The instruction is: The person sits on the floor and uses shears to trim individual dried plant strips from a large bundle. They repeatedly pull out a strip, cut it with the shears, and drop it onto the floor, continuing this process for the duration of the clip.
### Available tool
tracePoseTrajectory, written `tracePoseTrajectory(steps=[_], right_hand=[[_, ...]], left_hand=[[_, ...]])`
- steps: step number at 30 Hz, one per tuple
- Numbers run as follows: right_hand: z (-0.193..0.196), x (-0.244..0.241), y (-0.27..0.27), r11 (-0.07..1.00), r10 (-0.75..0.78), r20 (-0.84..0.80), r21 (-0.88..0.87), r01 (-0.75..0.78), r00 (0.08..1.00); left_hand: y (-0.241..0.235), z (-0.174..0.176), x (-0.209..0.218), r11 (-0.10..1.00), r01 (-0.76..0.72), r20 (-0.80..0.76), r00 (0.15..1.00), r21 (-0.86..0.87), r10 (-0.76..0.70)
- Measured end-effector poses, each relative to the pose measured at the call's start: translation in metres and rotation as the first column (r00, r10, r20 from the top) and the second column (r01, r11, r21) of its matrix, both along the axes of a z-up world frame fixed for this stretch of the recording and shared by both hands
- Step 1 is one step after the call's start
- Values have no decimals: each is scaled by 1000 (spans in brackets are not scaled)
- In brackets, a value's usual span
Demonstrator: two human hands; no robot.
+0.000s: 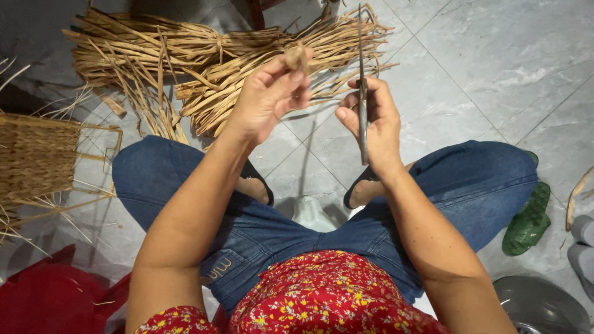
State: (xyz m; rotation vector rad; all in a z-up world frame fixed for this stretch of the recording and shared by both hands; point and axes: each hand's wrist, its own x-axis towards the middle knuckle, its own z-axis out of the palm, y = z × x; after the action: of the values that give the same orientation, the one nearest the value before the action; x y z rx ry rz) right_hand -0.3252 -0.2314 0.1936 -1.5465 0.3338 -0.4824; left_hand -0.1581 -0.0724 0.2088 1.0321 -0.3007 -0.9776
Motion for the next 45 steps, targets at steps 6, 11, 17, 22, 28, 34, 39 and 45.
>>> tracePoseTrajectory(steps=[6,11,17,22,28,34,39,45], right_hand=[[7,-8,-24,979,11,-111,-202,-33,994],[14,-12,-36,967,106,-119,-221,-130,987],[18,-14,-33,971,120,-181,-185,-154,976],[21,-13,-32,975,112,-199,-169,-146,974],[19,-12,-31,972,92,-206,-194,-133,974],[12,-11,-26,996,47,-243,-59,-63,969],[11,-6,-23,995,23,-257,-90,-47,966],[20,-5,-24,997,-14,-318,65,36,948]], left_hand=[[0,-2,6,981,-171,827,562,90,22],[2,3,10,972,-88,789,603,216,-121],[1,7,6,948,30,673,696,318,-248],[2,10,9,941,43,665,696,335,-269],[8,11,12,942,32,700,661,335,-272],[9,14,12,935,-3,726,631,356,-274],[10,17,12,919,-43,718,639,392,-276],[10,22,9,931,-84,713,668,355,-211]])
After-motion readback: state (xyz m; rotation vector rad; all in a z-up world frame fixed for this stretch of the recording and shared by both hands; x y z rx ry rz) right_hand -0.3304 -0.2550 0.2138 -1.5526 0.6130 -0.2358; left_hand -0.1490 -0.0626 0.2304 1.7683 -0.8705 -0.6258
